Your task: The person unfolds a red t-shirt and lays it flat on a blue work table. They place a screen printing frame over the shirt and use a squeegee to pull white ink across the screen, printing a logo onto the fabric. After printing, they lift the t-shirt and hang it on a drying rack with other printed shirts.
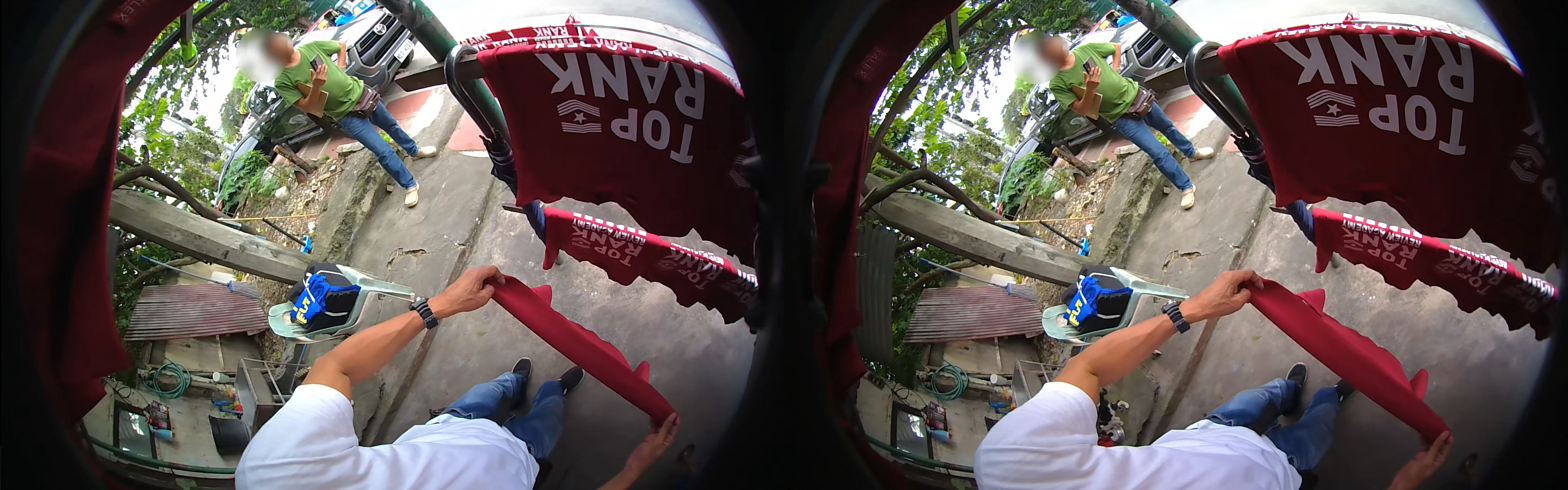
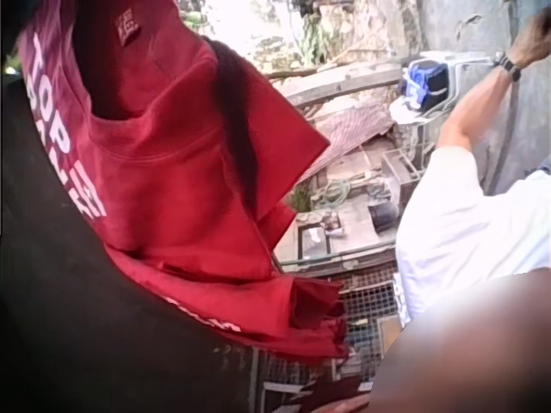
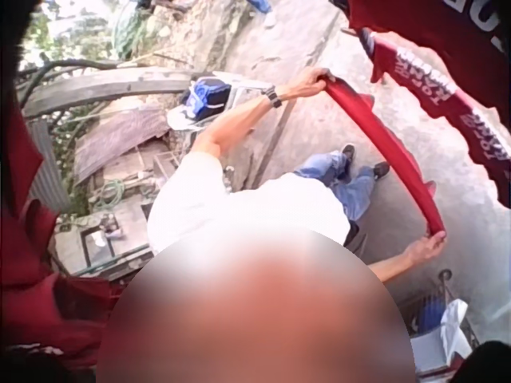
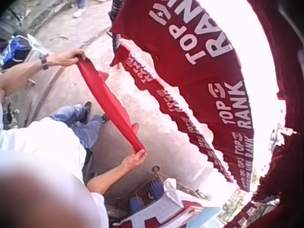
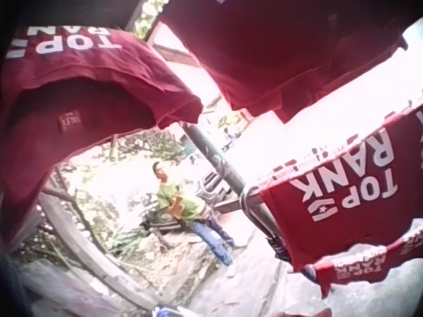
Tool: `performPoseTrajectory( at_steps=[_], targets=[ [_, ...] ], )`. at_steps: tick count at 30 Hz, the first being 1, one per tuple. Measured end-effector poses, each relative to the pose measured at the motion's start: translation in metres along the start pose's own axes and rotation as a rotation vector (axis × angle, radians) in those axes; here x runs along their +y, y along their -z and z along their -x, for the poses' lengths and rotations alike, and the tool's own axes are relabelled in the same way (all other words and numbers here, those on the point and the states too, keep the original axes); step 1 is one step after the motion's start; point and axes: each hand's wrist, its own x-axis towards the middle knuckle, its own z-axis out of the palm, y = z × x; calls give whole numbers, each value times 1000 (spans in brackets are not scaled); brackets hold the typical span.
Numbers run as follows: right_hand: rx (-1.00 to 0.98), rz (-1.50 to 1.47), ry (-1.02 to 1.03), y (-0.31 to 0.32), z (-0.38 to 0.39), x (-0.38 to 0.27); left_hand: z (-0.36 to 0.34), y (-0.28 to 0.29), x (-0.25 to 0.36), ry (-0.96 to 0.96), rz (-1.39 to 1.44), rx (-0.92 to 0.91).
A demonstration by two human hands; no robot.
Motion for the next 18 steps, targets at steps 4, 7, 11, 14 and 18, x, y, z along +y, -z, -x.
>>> performPoseTrajectory(
  at_steps=[4, 7, 11, 14, 18],
  targets=[
    [42, 4, 60, 10, 11, 9, -10, 12, 5, 3, -38, -10],
    [56, 1, 41, 5, 34, 2, -17, 23, 3, 47, -8, -47],
    [239, -21, 1, -22, 92, -12, -28, 46, -7, 50, 61, -111],
    [121, -54, 47, -43, 128, -27, -43, 71, -18, 11, 154, -89],
    [228, -94, 172, -85, 173, -48, -68, 85, -32, -167, 175, -157]
  ],
)
